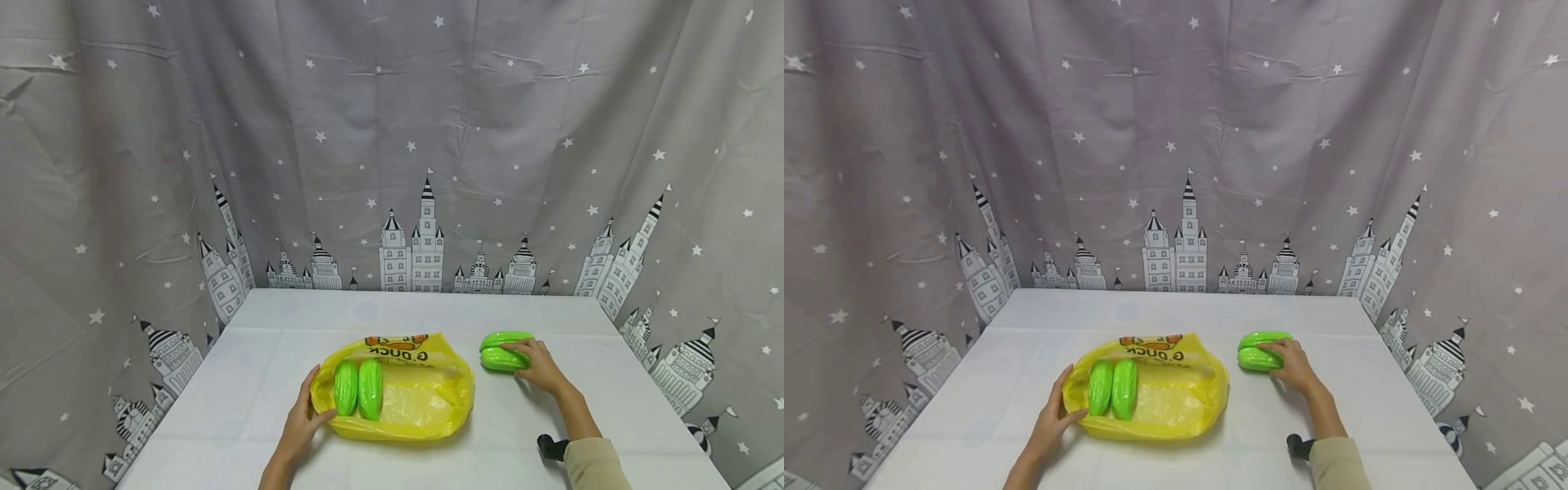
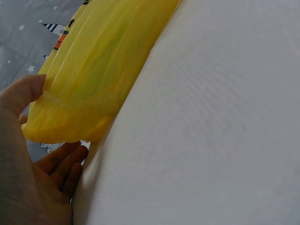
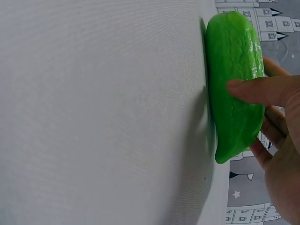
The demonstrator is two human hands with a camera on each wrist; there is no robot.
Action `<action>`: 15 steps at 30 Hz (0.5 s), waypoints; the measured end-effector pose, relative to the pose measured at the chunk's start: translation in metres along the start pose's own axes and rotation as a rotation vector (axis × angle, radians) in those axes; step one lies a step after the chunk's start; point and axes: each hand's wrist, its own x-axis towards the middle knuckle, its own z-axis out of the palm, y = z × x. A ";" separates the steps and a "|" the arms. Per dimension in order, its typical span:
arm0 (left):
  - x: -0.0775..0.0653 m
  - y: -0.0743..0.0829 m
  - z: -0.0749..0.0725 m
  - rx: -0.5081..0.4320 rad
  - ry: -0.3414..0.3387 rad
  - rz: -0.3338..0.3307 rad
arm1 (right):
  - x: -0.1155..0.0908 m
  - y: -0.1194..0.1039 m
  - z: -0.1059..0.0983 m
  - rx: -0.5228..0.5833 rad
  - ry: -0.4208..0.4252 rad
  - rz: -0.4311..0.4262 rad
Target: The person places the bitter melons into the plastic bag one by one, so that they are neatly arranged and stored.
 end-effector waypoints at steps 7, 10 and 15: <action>-0.001 0.017 -0.002 -0.004 -0.006 0.017 | -0.001 0.000 0.000 -0.007 -0.011 0.026; -0.002 0.032 -0.004 -0.002 -0.009 0.012 | -0.001 0.000 0.000 0.001 -0.010 0.026; -0.003 0.043 -0.005 0.015 -0.020 -0.012 | -0.002 0.000 0.000 0.002 -0.005 0.031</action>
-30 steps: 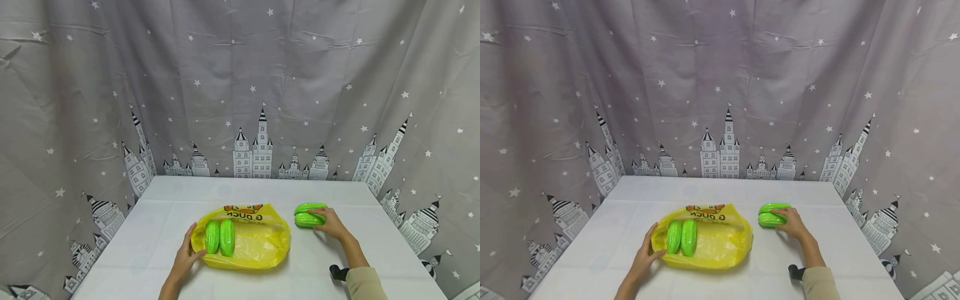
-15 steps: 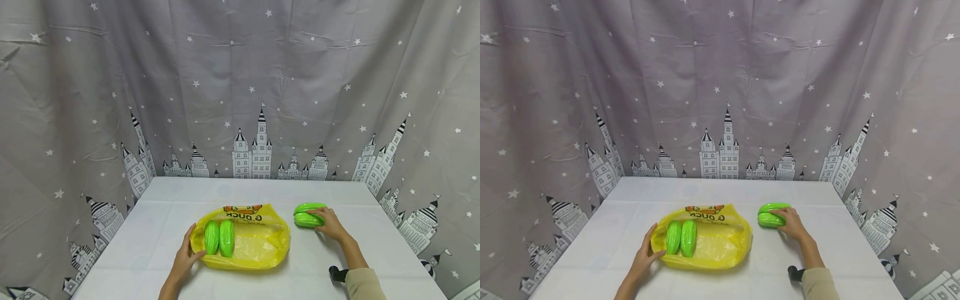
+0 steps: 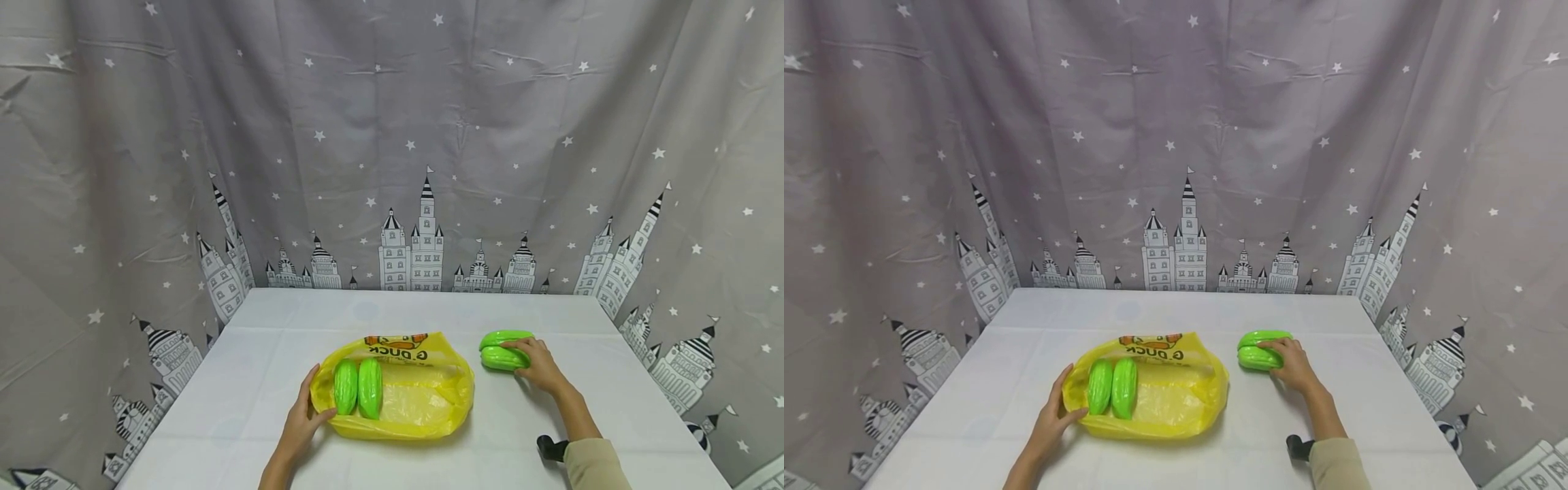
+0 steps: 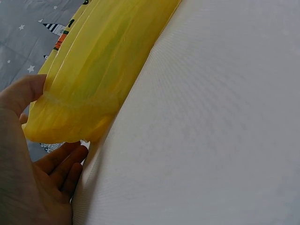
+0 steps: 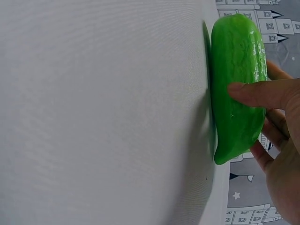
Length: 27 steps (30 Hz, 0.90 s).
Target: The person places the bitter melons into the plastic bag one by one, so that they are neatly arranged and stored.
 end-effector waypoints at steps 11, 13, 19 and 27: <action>0.000 -0.005 0.001 -0.026 0.006 0.016 | -0.006 -0.005 -0.001 0.042 0.045 -0.001; 0.000 -0.005 0.001 -0.029 0.004 0.016 | -0.008 -0.006 -0.002 0.042 0.060 -0.012; 0.001 -0.004 0.001 -0.026 0.001 0.013 | -0.011 -0.015 -0.004 0.073 0.100 -0.022; 0.001 -0.003 0.001 -0.017 0.004 0.003 | -0.014 -0.030 -0.006 0.144 0.148 0.015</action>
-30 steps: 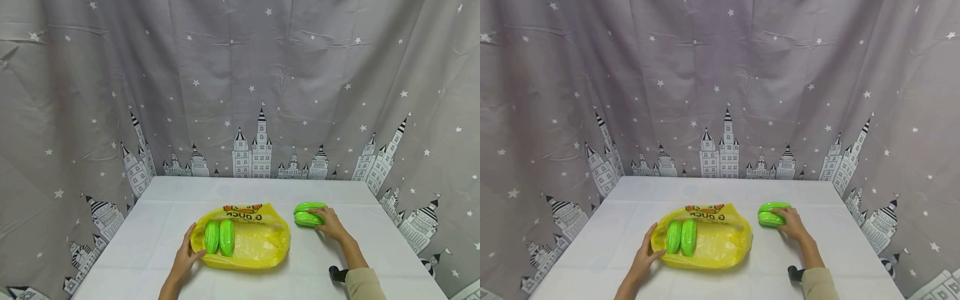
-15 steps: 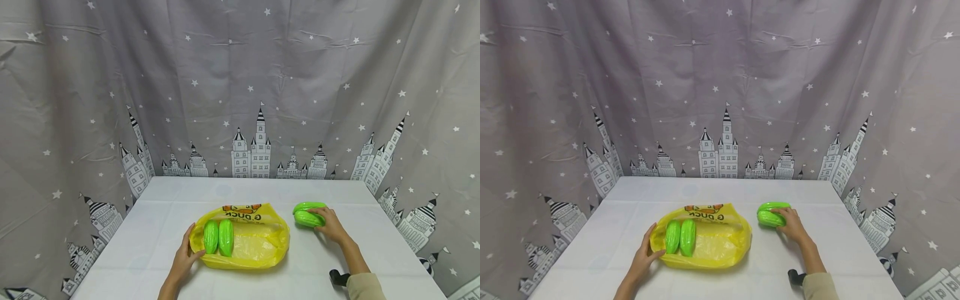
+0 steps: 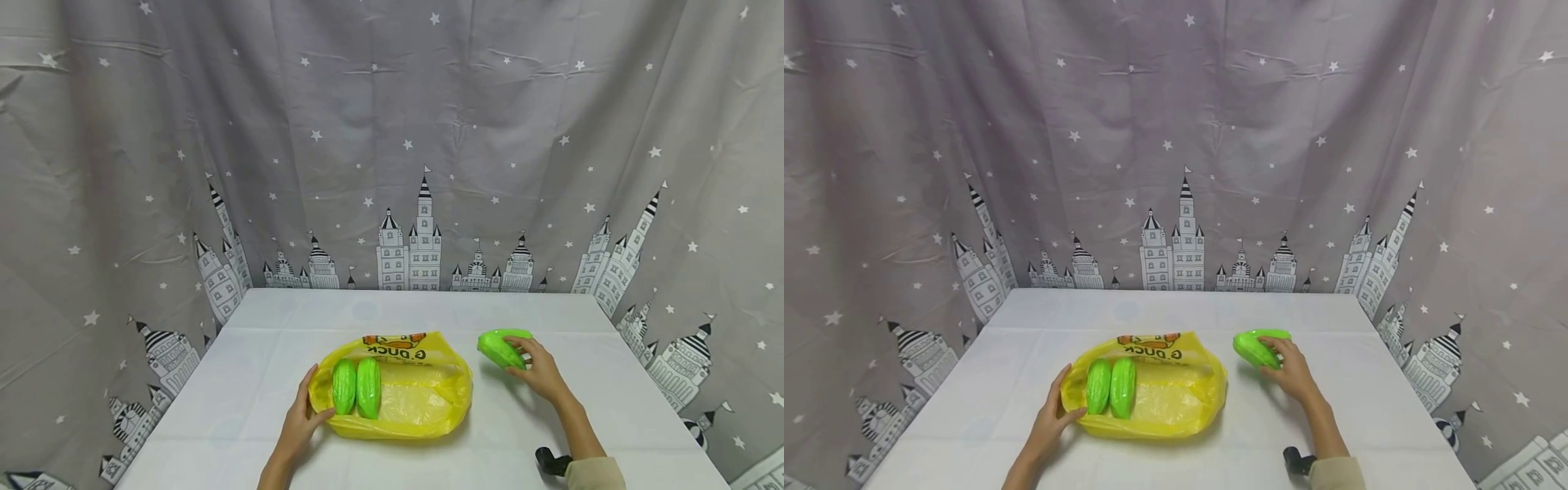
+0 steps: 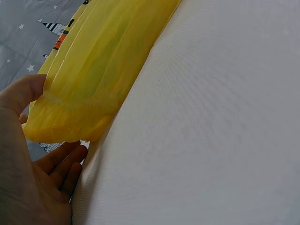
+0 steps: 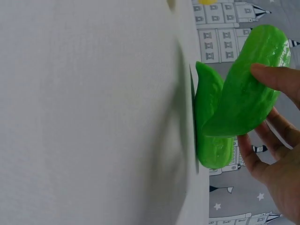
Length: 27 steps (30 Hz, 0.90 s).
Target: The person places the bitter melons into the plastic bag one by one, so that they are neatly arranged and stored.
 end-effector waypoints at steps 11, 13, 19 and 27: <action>-0.001 0.003 0.000 -0.003 0.024 0.018 | -0.004 -0.018 0.001 0.121 0.069 0.018; -0.001 0.003 0.000 -0.004 0.026 0.020 | -0.005 -0.020 0.002 0.135 0.073 0.032; 0.000 0.001 0.000 0.001 0.013 0.030 | -0.008 -0.026 0.003 0.150 0.083 0.066; 0.000 -0.003 0.000 -0.005 0.004 0.039 | -0.010 -0.036 0.006 0.168 0.093 0.103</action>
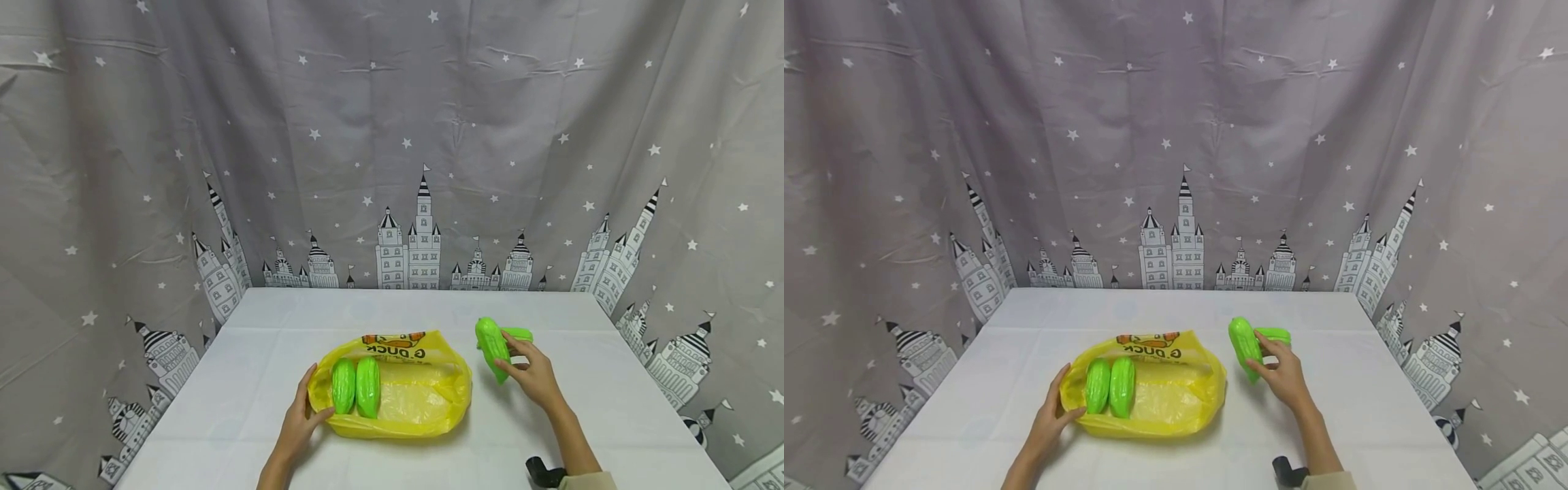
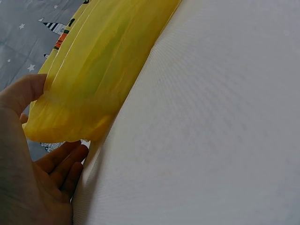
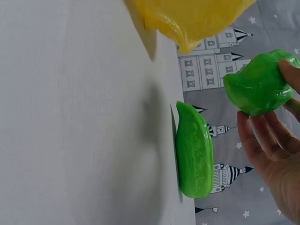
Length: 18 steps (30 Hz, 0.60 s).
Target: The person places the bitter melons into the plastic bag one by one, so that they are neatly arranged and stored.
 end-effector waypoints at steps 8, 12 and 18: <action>0.000 -0.001 0.000 0.021 0.008 0.006 | 0.000 -0.008 0.005 0.045 0.021 -0.011; 0.001 -0.002 0.000 0.029 0.007 0.008 | 0.000 -0.014 0.007 0.061 0.040 -0.040; 0.000 -0.003 0.000 0.043 0.004 0.009 | 0.000 -0.026 0.011 0.100 0.057 -0.074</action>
